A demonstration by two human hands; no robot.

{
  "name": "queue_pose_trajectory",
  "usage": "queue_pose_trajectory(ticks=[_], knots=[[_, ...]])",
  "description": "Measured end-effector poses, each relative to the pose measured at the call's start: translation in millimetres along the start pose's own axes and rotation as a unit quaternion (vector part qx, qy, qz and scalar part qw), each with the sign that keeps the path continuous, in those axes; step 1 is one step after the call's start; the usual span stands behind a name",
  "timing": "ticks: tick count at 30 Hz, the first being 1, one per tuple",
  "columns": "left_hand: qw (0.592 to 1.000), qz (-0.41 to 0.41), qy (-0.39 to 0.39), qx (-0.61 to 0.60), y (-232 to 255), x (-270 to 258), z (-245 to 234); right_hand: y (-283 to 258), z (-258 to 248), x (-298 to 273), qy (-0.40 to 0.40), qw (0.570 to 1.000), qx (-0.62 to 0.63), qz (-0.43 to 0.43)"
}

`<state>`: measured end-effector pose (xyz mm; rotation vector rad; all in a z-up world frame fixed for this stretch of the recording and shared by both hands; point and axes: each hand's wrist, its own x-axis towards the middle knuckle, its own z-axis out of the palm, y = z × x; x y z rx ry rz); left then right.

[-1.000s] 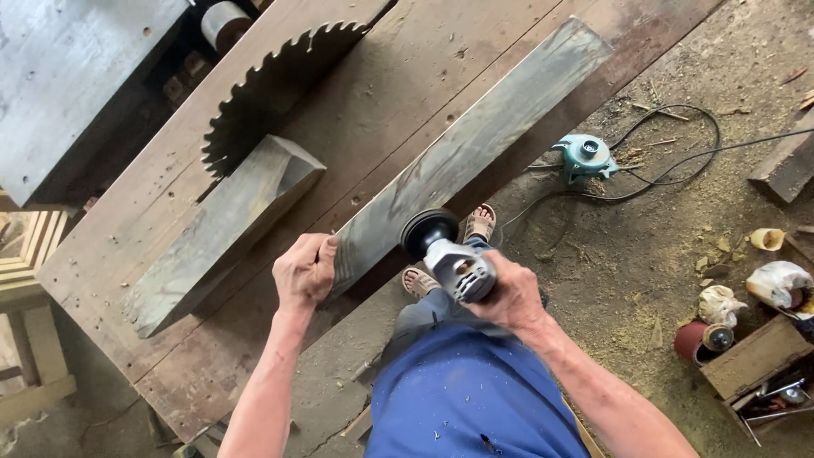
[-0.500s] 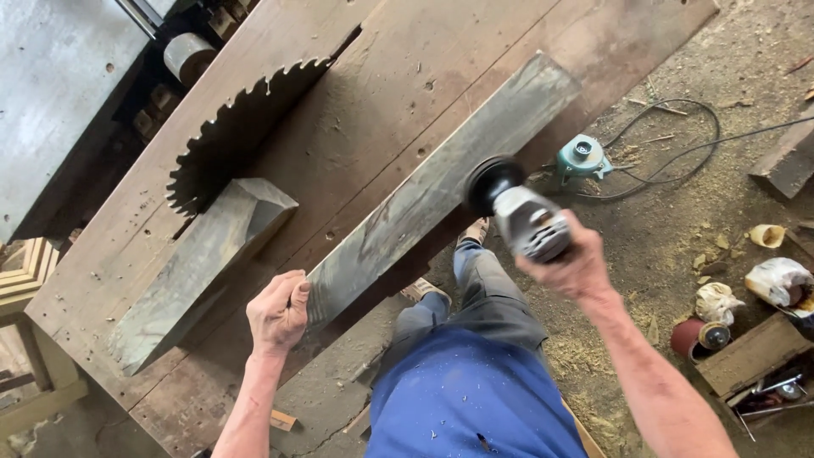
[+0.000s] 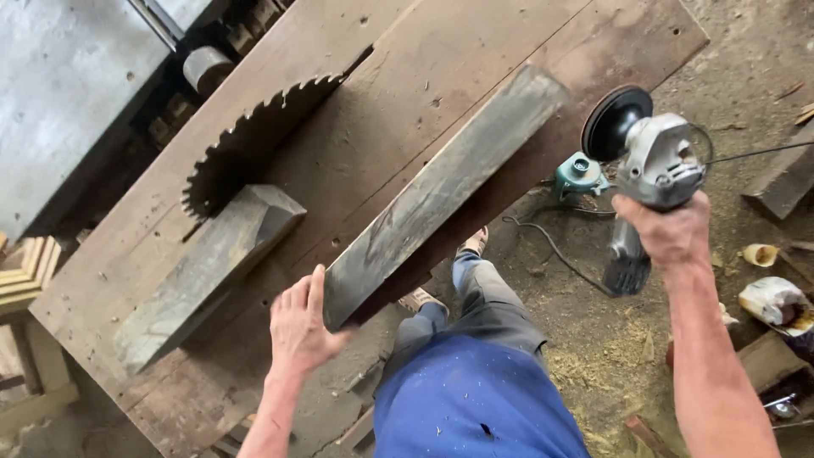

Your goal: The person sands a piece of wood using a handheld power sander on a workbench.

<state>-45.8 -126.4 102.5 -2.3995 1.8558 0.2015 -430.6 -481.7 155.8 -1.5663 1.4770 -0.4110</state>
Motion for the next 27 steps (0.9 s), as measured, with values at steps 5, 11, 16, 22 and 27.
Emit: queue_pose_trajectory(ticks=[5, 11, 16, 22, 27], knots=[[0.914, -0.137, -0.237, -0.298, -9.3, 28.5, -63.6, 20.0, 9.0, -52.5, -0.016, 0.998, -0.059, 0.006], [0.953, -0.031, -0.094, -0.286, -61.2, 6.7, -5.2, -4.2, 33.8, -109.7, -0.036, 0.998, -0.022, 0.051], [0.923, -0.114, -0.014, -0.367, -57.7, -65.3, 23.8, -47.8, 92.1, -146.1, -0.076, 0.987, -0.135, 0.043], [0.862, -0.246, 0.3, -0.327, 10.4, -94.7, 91.7, -134.9, 190.8, -176.0, -0.233, 0.909, -0.341, -0.058], [0.821, -0.291, 0.384, -0.307, -11.9, -86.6, 117.8, -166.7, 253.9, -168.6, -0.321, 0.839, -0.432, -0.074]])
